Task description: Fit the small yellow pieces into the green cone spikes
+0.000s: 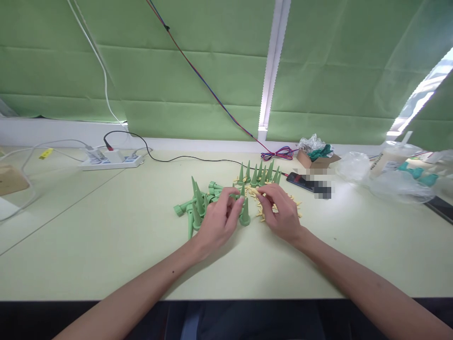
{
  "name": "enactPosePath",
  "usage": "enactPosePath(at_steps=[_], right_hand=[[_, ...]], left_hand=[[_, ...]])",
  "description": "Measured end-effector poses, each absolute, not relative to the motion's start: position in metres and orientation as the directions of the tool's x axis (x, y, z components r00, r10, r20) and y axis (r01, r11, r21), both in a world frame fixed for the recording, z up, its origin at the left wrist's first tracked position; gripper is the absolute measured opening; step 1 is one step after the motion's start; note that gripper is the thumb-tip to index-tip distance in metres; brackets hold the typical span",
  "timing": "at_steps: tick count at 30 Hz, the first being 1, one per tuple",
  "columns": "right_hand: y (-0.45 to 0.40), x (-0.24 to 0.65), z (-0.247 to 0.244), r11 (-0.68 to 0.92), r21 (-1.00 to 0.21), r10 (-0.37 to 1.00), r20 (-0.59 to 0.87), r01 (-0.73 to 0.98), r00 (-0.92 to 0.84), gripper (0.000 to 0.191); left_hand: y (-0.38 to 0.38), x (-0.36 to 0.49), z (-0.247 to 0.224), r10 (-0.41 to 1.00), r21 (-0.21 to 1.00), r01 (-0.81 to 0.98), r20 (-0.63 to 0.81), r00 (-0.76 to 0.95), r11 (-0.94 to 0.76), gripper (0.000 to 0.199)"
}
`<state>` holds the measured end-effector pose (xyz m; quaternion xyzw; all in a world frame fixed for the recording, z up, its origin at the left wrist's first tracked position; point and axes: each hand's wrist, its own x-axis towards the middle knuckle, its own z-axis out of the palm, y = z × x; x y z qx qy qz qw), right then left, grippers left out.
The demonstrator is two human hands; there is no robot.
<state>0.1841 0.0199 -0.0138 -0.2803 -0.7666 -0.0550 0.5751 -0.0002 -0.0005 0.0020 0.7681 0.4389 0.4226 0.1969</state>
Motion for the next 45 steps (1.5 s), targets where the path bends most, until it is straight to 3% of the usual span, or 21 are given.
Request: enactPosePath(at_steps=[22,33,45], right_hand=[[0.0140,0.1784,-0.0144,0.880,-0.254,0.375,0.891,0.401,-0.256,0.020],[0.0102,0.1788,-0.0177,0.862,-0.321,0.458,0.825,0.393,-0.330,0.027],[0.0144,0.1778,-0.0181,0.888,-0.272,0.400,0.855,0.371,-0.330,0.017]], left_hand=[[0.0012,-0.0014,-0.0001,0.770,0.608,0.478,0.550,0.322,-0.634,0.021],[0.0025,-0.0015,-0.0008,0.786,0.636,0.468,0.542,0.296,-0.614,0.025],[0.0031,-0.0004,-0.0007,0.741,0.569,0.483,0.579,0.340,-0.666,0.025]])
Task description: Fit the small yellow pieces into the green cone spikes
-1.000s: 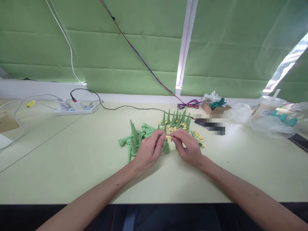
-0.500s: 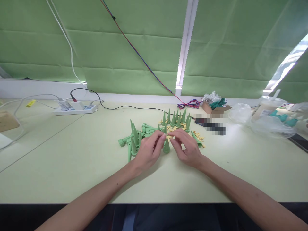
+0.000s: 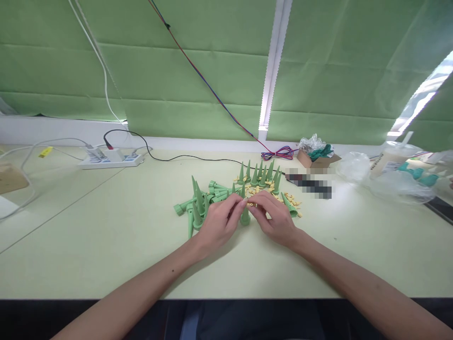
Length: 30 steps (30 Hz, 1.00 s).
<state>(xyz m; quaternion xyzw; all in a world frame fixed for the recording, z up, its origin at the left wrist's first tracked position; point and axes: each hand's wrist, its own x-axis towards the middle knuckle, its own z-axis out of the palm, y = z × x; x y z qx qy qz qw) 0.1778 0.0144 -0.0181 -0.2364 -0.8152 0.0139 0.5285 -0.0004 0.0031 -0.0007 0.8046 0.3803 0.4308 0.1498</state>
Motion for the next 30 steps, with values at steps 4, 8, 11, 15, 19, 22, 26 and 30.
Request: enactPosePath(at_steps=[4,8,11,15,19,22,26,30], right_hand=[[0.0149,0.1769,-0.0184,0.893,-0.265,0.388,0.863,0.364,-0.324,0.017],[0.0148,0.1770,-0.0180,0.888,-0.259,0.386,0.868,0.381,-0.312,0.017],[0.0142,0.1770,-0.0172,0.871,-0.274,0.401,0.876,0.408,-0.268,0.015],[0.0131,0.1765,-0.0158,0.848,-0.313,0.426,0.882,0.427,-0.200,0.013],[0.0116,0.1758,-0.0140,0.841,-0.320,0.428,0.886,0.436,-0.175,0.011],[0.0105,0.1757,-0.0127,0.833,-0.337,0.440,0.884,0.438,-0.156,0.010],[0.0104,0.1757,-0.0127,0.822,-0.356,0.457,0.878,0.444,-0.143,0.010],[0.0122,0.1761,-0.0142,0.788,-0.406,0.495,0.865,0.462,-0.084,0.010]], left_hand=[[0.0037,-0.0008,-0.0013,0.735,0.566,0.477,0.587,0.338,-0.672,0.025],[0.0028,-0.0013,-0.0003,0.722,0.558,0.469,0.608,0.330,-0.684,0.025],[0.0011,-0.0009,0.0018,0.719,0.553,0.478,0.626,0.302,-0.683,0.025],[-0.0011,-0.0001,0.0040,0.720,0.563,0.475,0.642,0.265,-0.677,0.016],[-0.0007,0.0000,0.0033,0.701,0.555,0.460,0.668,0.250,-0.693,0.013],[0.0007,0.0000,0.0019,0.676,0.544,0.442,0.699,0.231,-0.713,0.012],[0.0010,0.0008,0.0013,0.704,0.573,0.442,0.674,0.225,-0.690,0.011],[0.0003,0.0015,0.0016,0.779,0.626,0.472,0.564,0.275,-0.620,0.015]])
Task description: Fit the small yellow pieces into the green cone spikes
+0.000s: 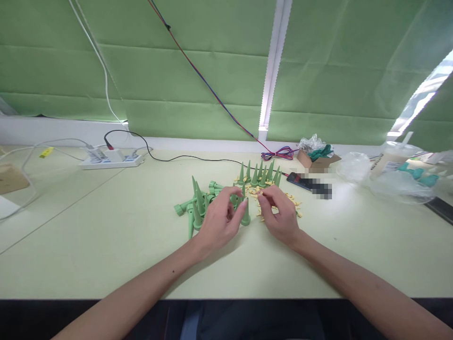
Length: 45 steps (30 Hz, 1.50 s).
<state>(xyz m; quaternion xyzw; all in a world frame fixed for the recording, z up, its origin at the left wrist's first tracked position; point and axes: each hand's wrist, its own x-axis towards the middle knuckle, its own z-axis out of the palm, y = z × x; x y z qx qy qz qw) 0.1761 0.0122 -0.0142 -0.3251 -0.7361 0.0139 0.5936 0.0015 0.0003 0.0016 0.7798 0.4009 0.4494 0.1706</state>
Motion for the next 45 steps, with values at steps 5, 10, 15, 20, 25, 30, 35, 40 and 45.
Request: enactPosePath(at_steps=[5,10,15,20,25,30,35,40,45], right_hand=[[0.0173,0.1793,-0.0164,0.728,-0.487,0.563,0.826,0.482,-0.015,0.011],[0.0213,0.1821,-0.0188,0.677,-0.545,0.616,0.788,0.494,0.025,0.011],[0.0215,0.1816,-0.0190,0.673,-0.540,0.621,0.784,0.506,0.011,0.012],[0.0207,0.1808,-0.0178,0.674,-0.537,0.625,0.780,0.508,-0.005,0.013],[0.0205,0.1804,-0.0177,0.676,-0.538,0.628,0.778,0.503,-0.011,0.014],[0.0202,0.1795,-0.0177,0.673,-0.543,0.634,0.773,0.502,-0.015,0.014],[0.0200,0.1795,-0.0186,0.675,-0.541,0.633,0.774,0.502,-0.017,0.015],[0.0215,0.1807,-0.0213,0.670,-0.549,0.646,0.763,0.500,-0.027,0.015],[0.0213,0.1802,-0.0213,0.680,-0.538,0.642,0.765,0.499,-0.050,0.015]], left_hand=[[0.0011,0.0014,0.0015,0.817,0.609,0.545,0.453,0.358,-0.576,0.022],[0.0033,-0.0003,0.0003,0.839,0.575,0.613,0.342,0.423,-0.542,0.018],[0.0048,-0.0003,-0.0006,0.825,0.538,0.628,0.322,0.464,-0.563,0.009],[0.0046,0.0012,0.0009,0.807,0.511,0.627,0.321,0.495,-0.588,0.010],[0.0038,0.0009,0.0019,0.801,0.513,0.620,0.296,0.521,-0.593,0.013],[0.0039,0.0006,0.0010,0.806,0.536,0.608,0.303,0.509,-0.585,0.014],[0.0052,0.0005,-0.0001,0.824,0.568,0.602,0.320,0.467,-0.561,0.019],[0.0055,0.0001,0.0036,0.860,0.652,0.566,0.327,0.391,-0.505,0.025],[0.0048,0.0004,0.0057,0.886,0.705,0.537,0.341,0.316,-0.463,0.028]])
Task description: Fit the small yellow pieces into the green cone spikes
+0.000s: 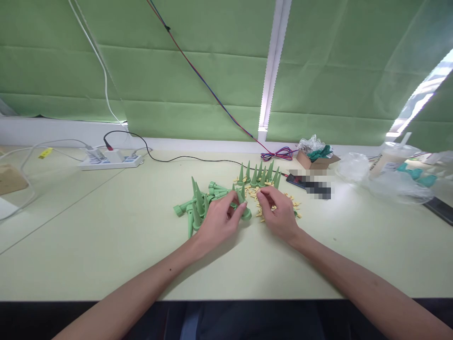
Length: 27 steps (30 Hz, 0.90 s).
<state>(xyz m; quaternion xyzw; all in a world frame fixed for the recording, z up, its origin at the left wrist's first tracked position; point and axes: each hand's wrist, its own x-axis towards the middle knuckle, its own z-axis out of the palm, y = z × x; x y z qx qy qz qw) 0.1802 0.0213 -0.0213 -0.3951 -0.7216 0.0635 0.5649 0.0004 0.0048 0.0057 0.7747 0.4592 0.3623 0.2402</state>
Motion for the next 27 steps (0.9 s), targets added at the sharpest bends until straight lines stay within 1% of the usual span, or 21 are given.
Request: enactPosePath(at_steps=[8,14,18,27], right_hand=[[0.0185,0.1790,-0.0199,0.714,-0.485,0.618,0.775,0.506,-0.129,0.016],[0.0179,0.1780,-0.0202,0.731,-0.457,0.603,0.780,0.508,-0.167,0.016],[0.0170,0.1773,-0.0195,0.744,-0.434,0.590,0.785,0.508,-0.192,0.018],[0.0170,0.1771,-0.0201,0.749,-0.430,0.595,0.771,0.505,-0.226,0.018]], left_hand=[[0.0049,0.0006,0.0053,0.882,0.737,0.486,0.396,0.255,-0.471,0.025],[0.0040,0.0009,0.0057,0.882,0.740,0.481,0.407,0.236,-0.470,0.023],[0.0038,0.0003,0.0052,0.877,0.728,0.491,0.420,0.232,-0.479,0.022],[0.0038,0.0001,0.0036,0.856,0.690,0.510,0.454,0.247,-0.513,0.020]])
